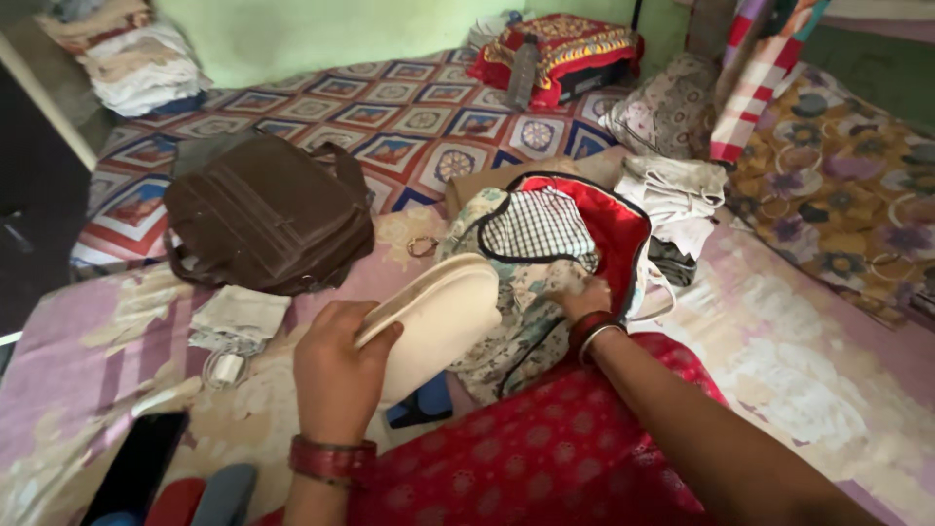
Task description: The person sits on a bed and packs a bag. They fold a white cloth, wrap a charging cable around its adapter, open a small white pouch, place cosmetic items and a card into it, zip it, and put the pouch into a floral backpack.
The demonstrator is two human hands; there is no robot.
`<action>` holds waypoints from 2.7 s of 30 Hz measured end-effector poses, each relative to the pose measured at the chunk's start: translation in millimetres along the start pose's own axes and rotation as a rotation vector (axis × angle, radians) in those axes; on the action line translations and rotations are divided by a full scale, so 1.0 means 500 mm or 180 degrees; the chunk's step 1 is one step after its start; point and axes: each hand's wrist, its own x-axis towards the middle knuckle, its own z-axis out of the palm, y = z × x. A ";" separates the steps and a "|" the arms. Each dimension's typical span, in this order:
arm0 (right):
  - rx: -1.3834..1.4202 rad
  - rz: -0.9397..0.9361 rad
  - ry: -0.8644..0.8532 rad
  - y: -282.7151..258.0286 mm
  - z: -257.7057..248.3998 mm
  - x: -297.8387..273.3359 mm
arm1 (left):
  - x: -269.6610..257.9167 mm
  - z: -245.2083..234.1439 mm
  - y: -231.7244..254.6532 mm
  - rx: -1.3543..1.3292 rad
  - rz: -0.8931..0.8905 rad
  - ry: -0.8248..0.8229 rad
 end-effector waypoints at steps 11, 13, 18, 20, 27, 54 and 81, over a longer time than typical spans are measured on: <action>0.0365 -0.1611 -0.0854 -0.199 -0.076 -0.329 | 0.072 0.046 0.051 -0.0689 -0.0521 0.0011; 0.0383 -0.1774 -0.1230 -0.236 -0.108 -0.351 | 0.095 0.073 0.069 -0.0711 -0.0406 -0.0140; -0.0680 -0.2241 -0.1868 -0.264 -0.131 -0.338 | 0.161 0.198 0.084 -0.0671 0.0493 -0.0695; -0.0866 -0.2349 -0.1968 -0.260 -0.130 -0.331 | 0.175 0.264 0.089 -0.0387 0.0646 -0.0926; -0.0322 -0.2886 -0.1979 -0.268 -0.124 -0.340 | 0.203 0.476 0.071 0.1400 0.0492 -0.2386; 0.0142 -0.3067 -0.2212 -0.329 -0.134 -0.329 | 0.121 0.506 -0.088 0.0106 0.0554 -0.2014; 0.0088 -0.3073 -0.2280 -0.326 -0.150 -0.319 | 0.017 0.631 -0.222 0.0449 0.0177 -0.3648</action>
